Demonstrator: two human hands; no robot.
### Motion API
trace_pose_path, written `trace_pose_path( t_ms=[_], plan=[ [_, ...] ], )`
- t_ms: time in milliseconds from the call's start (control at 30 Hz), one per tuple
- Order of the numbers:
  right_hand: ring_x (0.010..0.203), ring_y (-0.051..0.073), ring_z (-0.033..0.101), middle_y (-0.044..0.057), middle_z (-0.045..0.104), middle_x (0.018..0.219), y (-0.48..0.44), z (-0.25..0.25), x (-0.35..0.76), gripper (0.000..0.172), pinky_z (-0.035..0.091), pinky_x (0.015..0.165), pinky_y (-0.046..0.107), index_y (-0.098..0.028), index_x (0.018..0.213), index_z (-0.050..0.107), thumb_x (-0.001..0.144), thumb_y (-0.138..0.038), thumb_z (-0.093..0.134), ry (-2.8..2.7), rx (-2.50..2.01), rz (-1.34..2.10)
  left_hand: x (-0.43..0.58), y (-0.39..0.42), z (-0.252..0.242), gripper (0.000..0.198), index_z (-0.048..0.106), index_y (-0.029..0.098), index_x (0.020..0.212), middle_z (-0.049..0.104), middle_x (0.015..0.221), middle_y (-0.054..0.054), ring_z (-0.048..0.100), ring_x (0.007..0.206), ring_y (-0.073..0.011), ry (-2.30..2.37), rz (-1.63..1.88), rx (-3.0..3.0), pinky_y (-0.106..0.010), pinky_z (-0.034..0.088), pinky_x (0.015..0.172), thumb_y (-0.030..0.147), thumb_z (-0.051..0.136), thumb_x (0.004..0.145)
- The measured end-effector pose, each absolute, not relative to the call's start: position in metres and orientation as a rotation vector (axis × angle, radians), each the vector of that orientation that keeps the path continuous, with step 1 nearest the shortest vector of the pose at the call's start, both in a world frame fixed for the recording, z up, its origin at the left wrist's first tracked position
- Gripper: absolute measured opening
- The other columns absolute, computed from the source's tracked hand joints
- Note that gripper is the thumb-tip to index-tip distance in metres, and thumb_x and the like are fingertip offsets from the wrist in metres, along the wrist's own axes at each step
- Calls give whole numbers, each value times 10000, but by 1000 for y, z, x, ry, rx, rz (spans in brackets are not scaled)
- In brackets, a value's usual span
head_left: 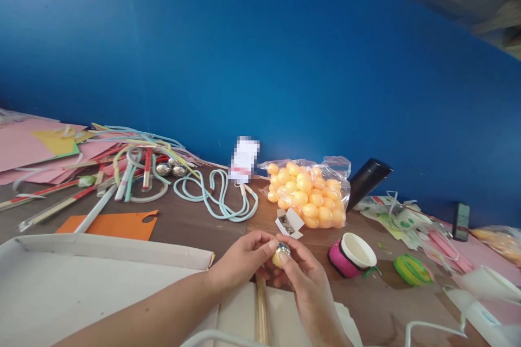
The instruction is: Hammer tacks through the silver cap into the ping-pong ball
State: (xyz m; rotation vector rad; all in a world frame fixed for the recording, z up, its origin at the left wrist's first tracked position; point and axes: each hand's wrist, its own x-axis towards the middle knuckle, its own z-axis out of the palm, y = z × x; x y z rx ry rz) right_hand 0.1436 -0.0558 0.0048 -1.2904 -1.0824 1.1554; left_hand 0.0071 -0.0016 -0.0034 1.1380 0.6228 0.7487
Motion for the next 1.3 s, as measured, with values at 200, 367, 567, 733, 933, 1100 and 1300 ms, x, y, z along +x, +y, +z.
trace_pose_path(
  t_ms=[200,367,567,733,933,1100,1300],
  plan=[
    [671,143,540,34,650,840,-56,5,145,423,446,511,223,-208,1219,513,825,-339,594,-1117,-1301,1162,6,-3,2,375,566,140,1057,610,775,-60,580,608,-133,510,764,1070,-221,415,491,419,521,810],
    [716,161,564,87,578,1104,-57,7,144,475,476,514,260,-228,1302,401,869,-399,493,-1056,-1199,1239,4,-3,3,355,593,131,1053,609,788,-68,577,635,-125,426,793,880,-214,449,516,384,540,809],
    [513,149,537,13,595,671,-57,4,140,407,411,469,251,-186,1102,563,813,-464,496,-1450,-1592,888,-10,14,8,241,626,137,914,631,840,-62,623,784,-144,490,987,643,-212,516,667,337,596,783],
    [679,227,605,36,649,820,-63,-10,129,685,414,613,286,-250,1229,507,562,-221,662,-1899,-1981,475,-18,26,5,204,612,144,916,641,881,-58,637,855,-170,508,1098,600,-216,529,718,298,602,783],
    [649,214,607,24,639,683,-56,-28,137,580,444,618,278,-155,1178,540,600,-137,492,-1640,-1865,760,-17,29,-4,166,591,152,889,637,874,-51,637,895,-197,497,1124,568,-243,528,763,268,615,773],
    [470,164,535,-25,552,535,-54,-16,137,214,417,447,242,-182,869,614,697,-263,516,-1335,-1700,916,-17,33,-8,154,580,160,857,631,867,-47,633,904,-199,518,1153,551,-253,525,755,277,620,767],
    [311,60,373,-16,570,648,-61,1,132,414,270,266,165,-195,1082,475,770,-453,562,-1028,-1329,1053,-15,32,-8,218,600,167,897,628,834,-44,633,806,-158,598,1121,628,-249,527,709,313,646,743]
  ],
)
